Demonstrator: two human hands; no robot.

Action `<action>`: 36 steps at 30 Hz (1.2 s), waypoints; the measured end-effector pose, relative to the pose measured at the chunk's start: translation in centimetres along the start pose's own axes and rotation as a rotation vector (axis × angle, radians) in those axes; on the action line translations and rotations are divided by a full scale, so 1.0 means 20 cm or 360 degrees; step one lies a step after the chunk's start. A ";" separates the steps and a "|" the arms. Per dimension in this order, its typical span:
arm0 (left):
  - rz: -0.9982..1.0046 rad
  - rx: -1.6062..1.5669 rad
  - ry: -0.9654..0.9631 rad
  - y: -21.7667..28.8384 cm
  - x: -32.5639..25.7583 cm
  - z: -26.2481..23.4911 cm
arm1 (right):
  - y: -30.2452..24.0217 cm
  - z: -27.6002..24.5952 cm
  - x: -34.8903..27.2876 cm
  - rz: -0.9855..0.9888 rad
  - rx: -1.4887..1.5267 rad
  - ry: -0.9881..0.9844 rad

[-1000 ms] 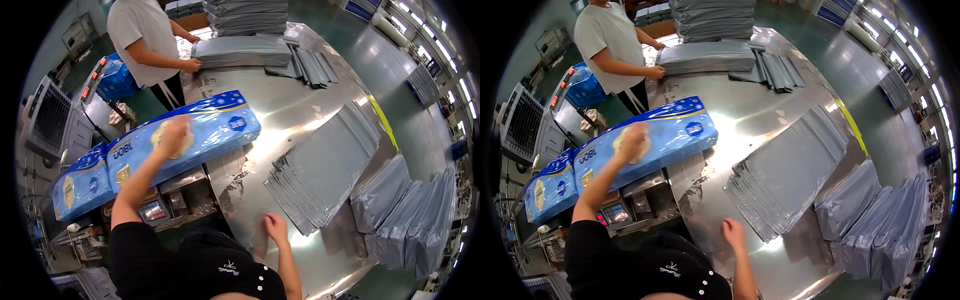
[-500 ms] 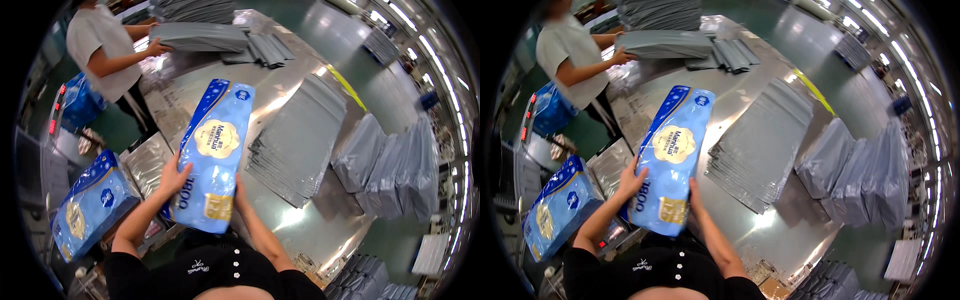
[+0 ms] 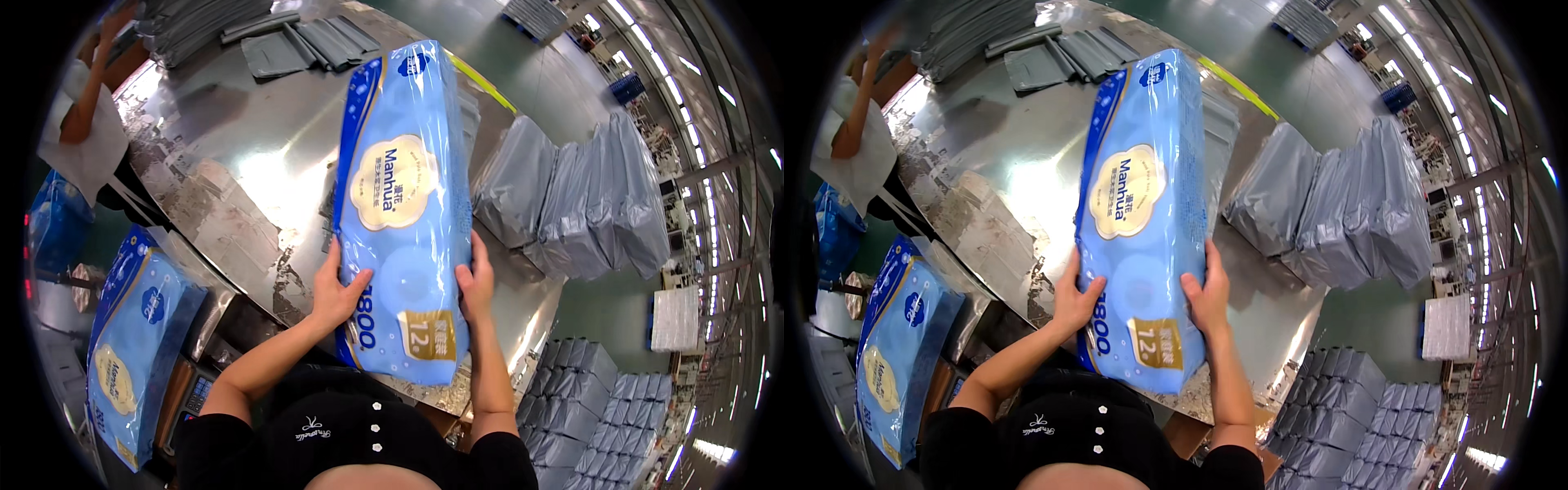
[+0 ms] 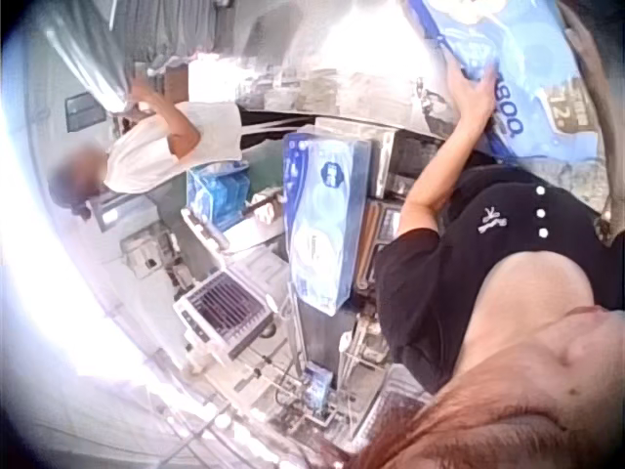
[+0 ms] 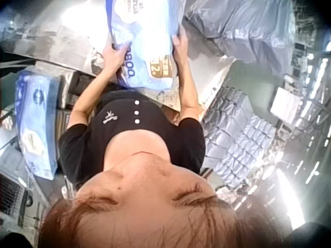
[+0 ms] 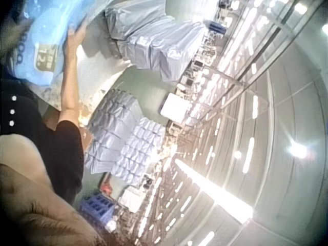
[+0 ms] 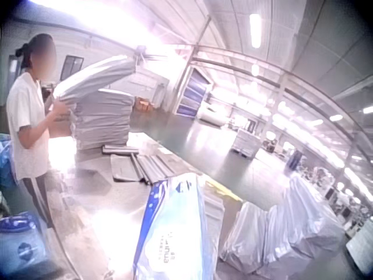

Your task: The person repeatedly picks up blue tissue paper packages from a conveyor belt, places each into a gray plastic bag, folds the bag closed, and stacks the finished packages on a metal table. A coworker performs the same task at an adjacent station.

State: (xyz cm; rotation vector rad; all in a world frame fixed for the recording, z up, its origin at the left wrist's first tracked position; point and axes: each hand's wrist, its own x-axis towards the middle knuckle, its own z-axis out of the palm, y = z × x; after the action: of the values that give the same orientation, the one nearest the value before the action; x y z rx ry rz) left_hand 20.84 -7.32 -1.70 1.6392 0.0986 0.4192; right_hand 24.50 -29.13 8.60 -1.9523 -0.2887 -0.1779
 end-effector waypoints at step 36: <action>0.1316 0.1607 -0.1119 -0.70 1.38 0.77 | 0.78 -0.63 -0.84 0.1810 0.1399 -0.0355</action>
State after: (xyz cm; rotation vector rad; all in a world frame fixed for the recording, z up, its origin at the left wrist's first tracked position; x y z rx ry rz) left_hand 54.05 -11.72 -10.29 2.7063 -1.0870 0.3955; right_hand 12.87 -48.50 -4.69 -1.0128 0.5459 0.7856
